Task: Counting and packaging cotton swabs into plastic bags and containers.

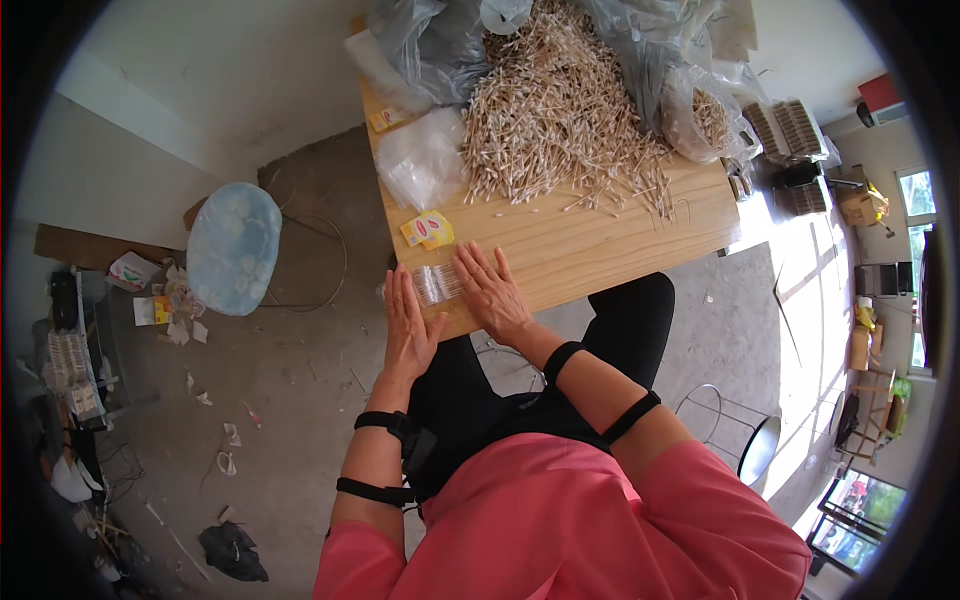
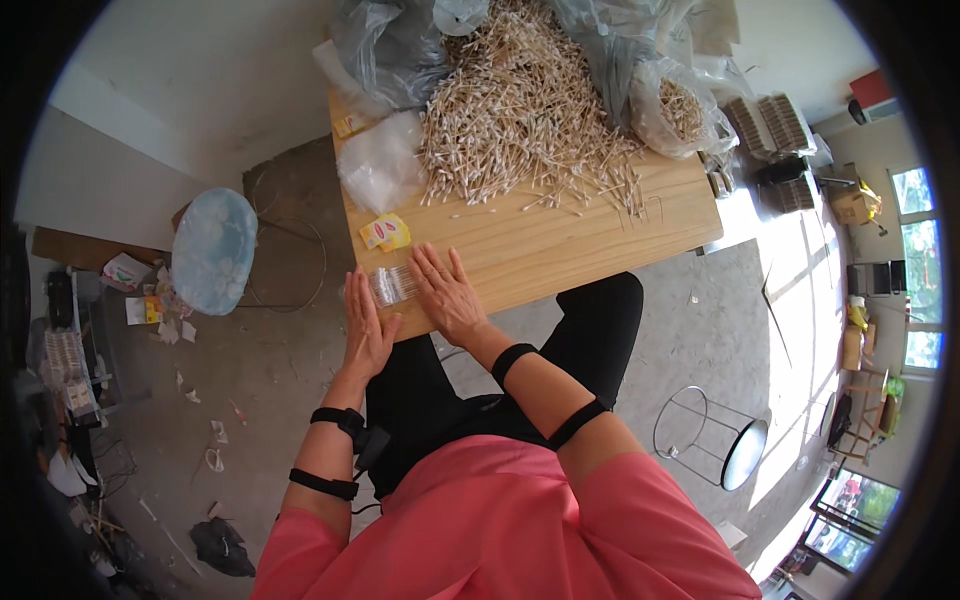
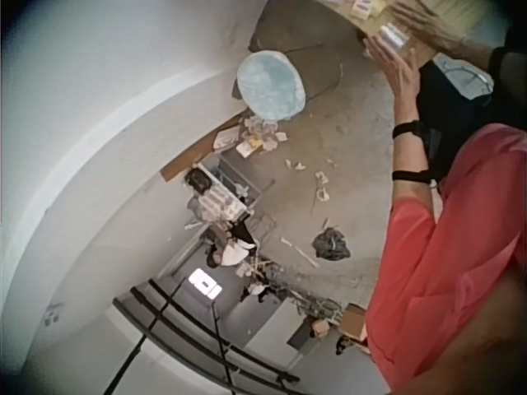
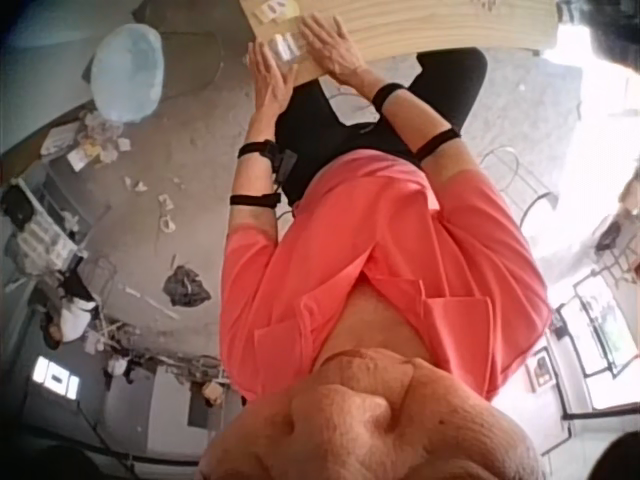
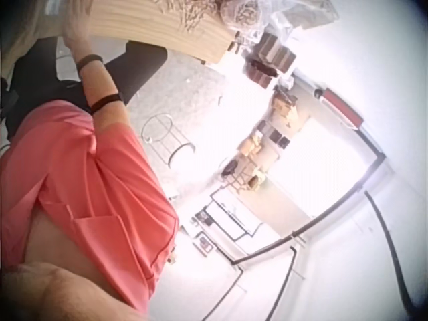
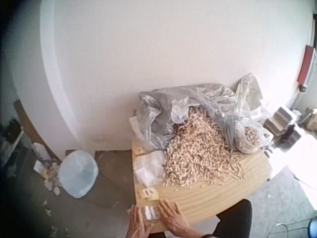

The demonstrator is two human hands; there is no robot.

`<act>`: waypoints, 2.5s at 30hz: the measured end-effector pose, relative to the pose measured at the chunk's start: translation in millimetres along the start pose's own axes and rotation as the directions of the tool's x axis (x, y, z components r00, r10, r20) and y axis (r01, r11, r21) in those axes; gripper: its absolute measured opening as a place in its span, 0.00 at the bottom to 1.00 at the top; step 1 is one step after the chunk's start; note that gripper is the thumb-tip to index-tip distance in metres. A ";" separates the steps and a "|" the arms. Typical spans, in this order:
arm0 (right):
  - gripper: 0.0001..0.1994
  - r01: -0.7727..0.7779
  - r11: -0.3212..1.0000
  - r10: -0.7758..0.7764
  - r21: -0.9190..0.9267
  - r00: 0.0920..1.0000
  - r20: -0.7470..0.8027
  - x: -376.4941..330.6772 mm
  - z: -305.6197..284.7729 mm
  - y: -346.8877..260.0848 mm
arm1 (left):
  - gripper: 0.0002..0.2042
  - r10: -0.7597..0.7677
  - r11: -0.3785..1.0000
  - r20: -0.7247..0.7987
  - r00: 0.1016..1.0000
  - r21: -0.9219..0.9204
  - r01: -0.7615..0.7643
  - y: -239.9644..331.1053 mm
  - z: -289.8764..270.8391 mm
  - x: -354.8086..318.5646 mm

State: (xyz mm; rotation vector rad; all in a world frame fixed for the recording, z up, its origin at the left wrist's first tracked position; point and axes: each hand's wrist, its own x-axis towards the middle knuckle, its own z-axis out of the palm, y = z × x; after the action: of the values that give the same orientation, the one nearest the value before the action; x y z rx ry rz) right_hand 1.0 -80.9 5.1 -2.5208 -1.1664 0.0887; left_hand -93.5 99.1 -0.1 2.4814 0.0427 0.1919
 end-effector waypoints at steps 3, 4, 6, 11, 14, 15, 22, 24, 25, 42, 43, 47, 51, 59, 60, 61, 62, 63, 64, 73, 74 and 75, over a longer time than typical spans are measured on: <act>0.30 0.012 0.999 -0.012 0.031 1.000 -0.006 5.7 4.6 -9.6 | 0.47 -0.005 0.999 -0.004 1.000 -0.043 0.005 -3.8 3.6 -1.5; 0.31 0.015 0.999 -0.014 0.045 1.000 -0.006 7.4 5.5 -12.9 | 0.47 -0.002 0.999 -0.009 1.000 -0.053 0.001 -4.7 4.4 -1.9; 0.31 0.019 0.999 -0.019 0.038 1.000 0.011 9.7 5.2 -18.1 | 0.48 0.002 0.998 -0.012 1.000 -0.064 -0.003 -5.1 5.0 -1.9; 0.35 0.025 1.000 -0.026 0.019 0.999 0.027 14.6 6.4 -29.4 | 0.48 0.002 0.996 -0.014 1.000 -0.093 -0.003 -4.6 4.2 -2.4; 0.36 0.016 1.000 -0.016 0.009 1.000 0.009 13.6 10.0 -28.6 | 0.45 0.026 0.999 0.026 0.999 -0.026 -0.025 -1.8 -1.9 -1.1; 0.37 0.021 1.000 -0.021 0.000 1.000 0.005 13.9 12.2 -28.1 | 0.45 0.026 0.999 0.025 0.999 -0.025 -0.026 -0.2 -4.0 -0.9; 0.33 -0.099 0.799 0.300 0.593 0.920 -0.252 -1.6 6.3 0.3 | 0.56 -0.101 0.967 0.144 0.984 0.247 0.063 19.6 -13.8 4.9; 0.31 -0.104 0.860 0.270 0.499 0.924 -0.271 -5.9 3.0 -3.7 | 0.57 -0.112 0.958 0.139 0.984 0.280 0.069 19.3 -13.5 3.0; 0.31 -0.113 0.937 0.192 0.331 0.957 -0.216 -8.5 2.7 -10.9 | 0.57 -0.110 0.960 0.125 0.986 0.269 0.073 17.0 -13.8 1.8; 0.24 -0.090 0.760 0.305 0.643 0.924 -0.232 -0.1 -18.4 -11.2 | 0.37 -0.199 0.980 -0.288 0.937 -0.039 0.196 -19.1 -20.2 -0.3; 0.21 -0.069 0.720 0.345 0.690 0.899 -0.271 11.3 -15.7 -11.1 | 0.31 -0.464 0.863 -0.375 0.802 -0.395 0.315 -32.0 -14.7 0.7; 0.17 -0.069 0.603 0.450 0.795 0.852 -0.268 31.3 8.3 -16.0 | 0.21 -0.825 0.348 -0.066 0.562 -0.842 0.412 -43.7 1.5 10.8; 0.16 -0.037 0.526 0.514 0.850 0.809 -0.283 33.9 18.6 -32.1 | 0.19 -0.760 0.447 -0.045 0.649 -0.760 0.471 -28.4 3.2 14.2; 0.16 -0.023 0.369 0.600 0.929 0.769 -0.220 53.3 38.2 -72.0 | 0.15 -0.625 0.703 -0.314 0.714 -0.623 0.342 -7.6 3.5 23.4; 0.15 0.002 0.340 0.633 0.941 0.739 -0.230 57.4 39.8 -80.2 | 0.14 -0.623 0.700 -0.334 0.707 -0.641 0.314 -8.4 4.4 23.2; 0.16 -0.036 0.365 0.635 0.930 0.741 -0.221 56.2 36.7 -84.0 | 0.14 -0.628 0.699 -0.332 0.704 -0.639 0.322 -9.6 4.0 22.4; 0.16 -0.040 0.359 0.636 0.932 0.742 -0.213 56.8 35.2 -85.2 | 0.14 -0.622 0.717 -0.339 0.706 -0.609 0.340 -10.5 3.2 21.5; 0.16 -0.049 0.369 0.618 0.928 0.759 -0.206 57.5 34.9 -82.9 | 0.15 -0.613 0.735 -0.347 0.710 -0.579 0.351 -10.6 3.6 21.6; 0.16 -0.056 0.380 0.600 0.923 0.775 -0.200 57.7 34.1 -81.0 | 0.15 -0.614 0.736 -0.348 0.708 -0.578 0.353 -11.9 3.8 20.7; 0.16 -0.045 0.364 0.553 0.930 0.814 -0.177 56.1 30.2 -78.6 | 0.18 -0.762 0.279 0.042 0.647 -0.879 0.386 -25.7 1.7 11.1; 0.16 -0.046 0.360 0.552 0.932 0.816 -0.173 54.3 29.2 -80.3 | 0.17 -0.775 0.217 0.113 0.622 -0.877 0.429 -23.7 -2.1 8.1; 0.16 -0.034 0.380 0.539 0.925 0.820 -0.191 55.5 29.5 -80.8 | 0.16 -0.781 0.160 0.175 0.599 -0.871 0.464 -22.3 -7.2 9.5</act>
State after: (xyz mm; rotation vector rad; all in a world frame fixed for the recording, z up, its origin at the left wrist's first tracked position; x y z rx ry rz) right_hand -27.1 17.4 10.8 -1.5472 -0.2392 0.1356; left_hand -84.8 121.9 -6.8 1.1559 0.9281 0.1757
